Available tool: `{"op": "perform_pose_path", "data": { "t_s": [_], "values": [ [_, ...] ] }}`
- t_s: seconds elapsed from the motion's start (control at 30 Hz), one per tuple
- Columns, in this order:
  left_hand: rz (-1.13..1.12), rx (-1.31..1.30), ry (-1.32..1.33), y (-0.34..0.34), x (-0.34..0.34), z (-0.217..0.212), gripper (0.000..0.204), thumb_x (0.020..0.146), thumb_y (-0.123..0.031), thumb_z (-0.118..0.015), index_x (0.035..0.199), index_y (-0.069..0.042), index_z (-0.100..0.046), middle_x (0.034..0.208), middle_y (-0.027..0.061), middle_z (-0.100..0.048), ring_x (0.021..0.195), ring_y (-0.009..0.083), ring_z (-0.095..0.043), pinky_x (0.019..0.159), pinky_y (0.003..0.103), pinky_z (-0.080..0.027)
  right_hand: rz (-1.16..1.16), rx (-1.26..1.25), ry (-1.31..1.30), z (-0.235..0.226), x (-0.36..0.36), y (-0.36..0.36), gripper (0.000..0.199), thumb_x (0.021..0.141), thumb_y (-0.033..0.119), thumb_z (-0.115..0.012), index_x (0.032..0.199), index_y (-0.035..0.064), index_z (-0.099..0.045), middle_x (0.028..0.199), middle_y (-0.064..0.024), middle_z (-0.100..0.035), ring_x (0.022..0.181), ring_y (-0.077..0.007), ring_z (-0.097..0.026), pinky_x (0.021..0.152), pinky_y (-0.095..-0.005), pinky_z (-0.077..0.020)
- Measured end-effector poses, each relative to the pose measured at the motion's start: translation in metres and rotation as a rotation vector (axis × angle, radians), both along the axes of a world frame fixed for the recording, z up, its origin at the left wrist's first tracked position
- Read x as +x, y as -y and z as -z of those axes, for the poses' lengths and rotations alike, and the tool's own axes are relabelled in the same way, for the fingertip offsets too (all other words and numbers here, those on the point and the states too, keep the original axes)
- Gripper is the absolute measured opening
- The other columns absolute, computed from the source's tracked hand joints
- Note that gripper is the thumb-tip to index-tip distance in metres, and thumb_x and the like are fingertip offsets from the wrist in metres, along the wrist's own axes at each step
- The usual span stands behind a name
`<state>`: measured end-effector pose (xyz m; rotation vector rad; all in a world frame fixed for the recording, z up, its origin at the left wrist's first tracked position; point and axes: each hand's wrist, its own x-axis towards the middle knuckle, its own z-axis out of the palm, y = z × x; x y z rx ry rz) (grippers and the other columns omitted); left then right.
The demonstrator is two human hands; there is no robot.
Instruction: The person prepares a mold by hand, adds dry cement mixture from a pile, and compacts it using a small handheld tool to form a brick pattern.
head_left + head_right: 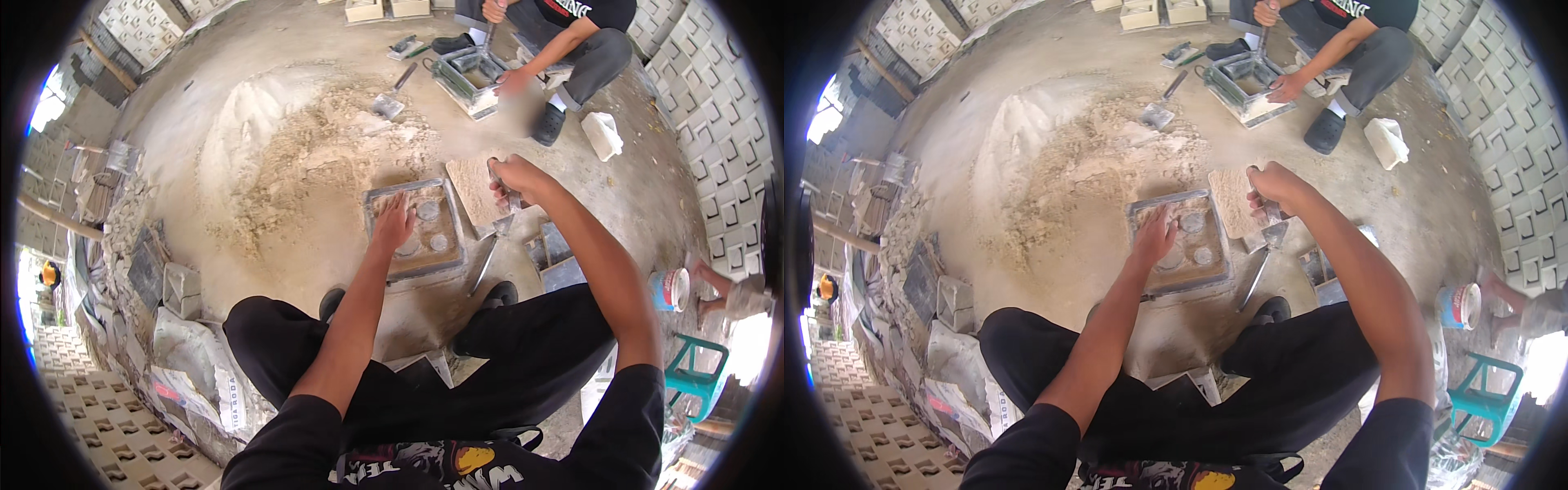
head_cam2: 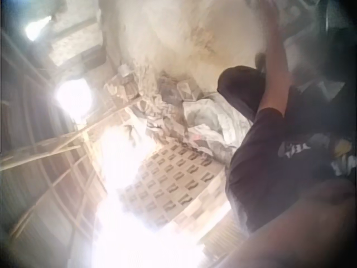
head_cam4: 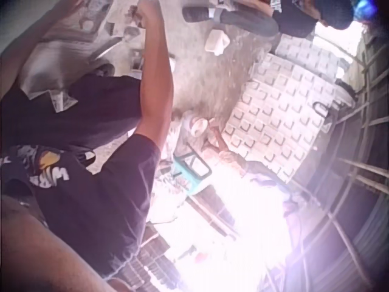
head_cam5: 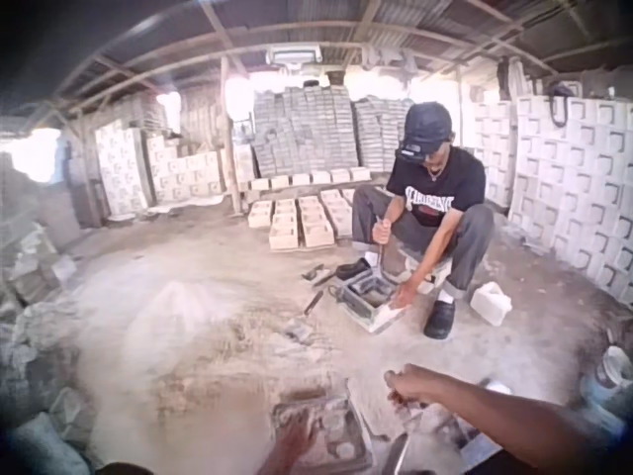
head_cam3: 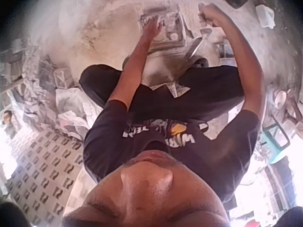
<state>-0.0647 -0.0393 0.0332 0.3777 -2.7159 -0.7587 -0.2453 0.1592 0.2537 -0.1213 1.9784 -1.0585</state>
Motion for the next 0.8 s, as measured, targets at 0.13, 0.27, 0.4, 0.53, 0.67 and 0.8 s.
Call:
{"op": "perform_pose_path", "data": {
  "t_s": [0.13, 0.27, 0.4, 0.53, 0.67, 0.8],
  "values": [
    [-0.072, -0.031, -0.132, 0.042, 0.016, -0.038, 0.049, 0.090, -0.022, -0.052, 0.132, 0.002, -0.045, 0.135, 0.0242, -0.047, 0.127, 0.0351, -0.044, 0.109, 0.044, -0.031, 0.038, -0.112, 0.042, 0.000, 0.024, 0.044, 0.032, 0.096, 0.019, -0.048, 0.112, -0.0068, -0.040, 0.094, -0.0156, -0.056, 0.073, -0.0212, -0.061, 0.059, -0.0371, -0.0591],
    [-0.225, 0.014, -0.166, 0.099, 0.040, -0.102, 0.042, 0.089, -0.021, -0.055, 0.124, 0.002, -0.054, 0.122, 0.0243, -0.057, 0.116, 0.0359, -0.054, 0.101, 0.042, -0.041, 0.072, -0.263, 0.103, 0.005, 0.051, 0.098, 0.028, 0.094, 0.015, -0.048, 0.111, -0.0060, -0.042, 0.096, -0.0167, -0.057, 0.075, -0.0232, -0.063, 0.058, -0.0371, -0.0580],
    [-0.269, -0.052, -0.184, 0.157, 0.060, -0.162, 0.035, 0.088, -0.022, -0.056, 0.116, -0.001, -0.059, 0.111, 0.0244, -0.062, 0.104, 0.0393, -0.059, 0.092, 0.043, -0.047, 0.050, -0.387, 0.020, 0.024, 0.063, 0.154, 0.028, 0.091, 0.019, -0.051, 0.095, -0.0082, -0.049, 0.079, -0.0164, -0.059, 0.059, -0.0226, -0.061, 0.048, -0.0361, -0.0503],
    [-0.373, 0.040, -0.208, 0.209, 0.094, -0.156, 0.037, 0.090, -0.028, -0.053, 0.115, -0.001, -0.059, 0.106, 0.0247, -0.064, 0.102, 0.0408, -0.059, 0.090, 0.043, -0.047, 0.039, -0.354, -0.183, 0.065, 0.098, 0.220, 0.039, 0.090, 0.029, -0.052, 0.088, -0.0102, -0.054, 0.076, -0.0198, -0.062, 0.058, -0.0252, -0.063, 0.049, -0.0384, -0.0498],
    [-0.572, 0.161, -0.058, 0.240, 0.129, -0.087, 0.042, 0.092, -0.034, -0.049, 0.114, 0.000, -0.059, 0.102, 0.0261, -0.064, 0.100, 0.0425, -0.059, 0.086, 0.045, -0.047, -0.019, -0.168, -0.256, 0.110, 0.150, 0.278, 0.052, 0.090, 0.040, -0.053, 0.092, -0.0118, -0.057, 0.087, -0.0288, -0.064, 0.073, -0.0354, -0.067, 0.064, -0.0433, -0.0530],
    [-0.623, 0.294, 0.102, 0.228, 0.151, -0.023, 0.041, 0.091, -0.032, -0.049, 0.114, 0.000, -0.060, 0.099, 0.0257, -0.065, 0.096, 0.0412, -0.061, 0.084, 0.046, -0.048, 0.031, 0.009, -0.506, 0.175, 0.197, 0.313, 0.057, 0.091, 0.045, -0.049, 0.099, -0.0099, -0.058, 0.097, -0.0325, -0.063, 0.097, -0.0458, -0.060, 0.086, -0.0495, -0.0467]
  ]
}}
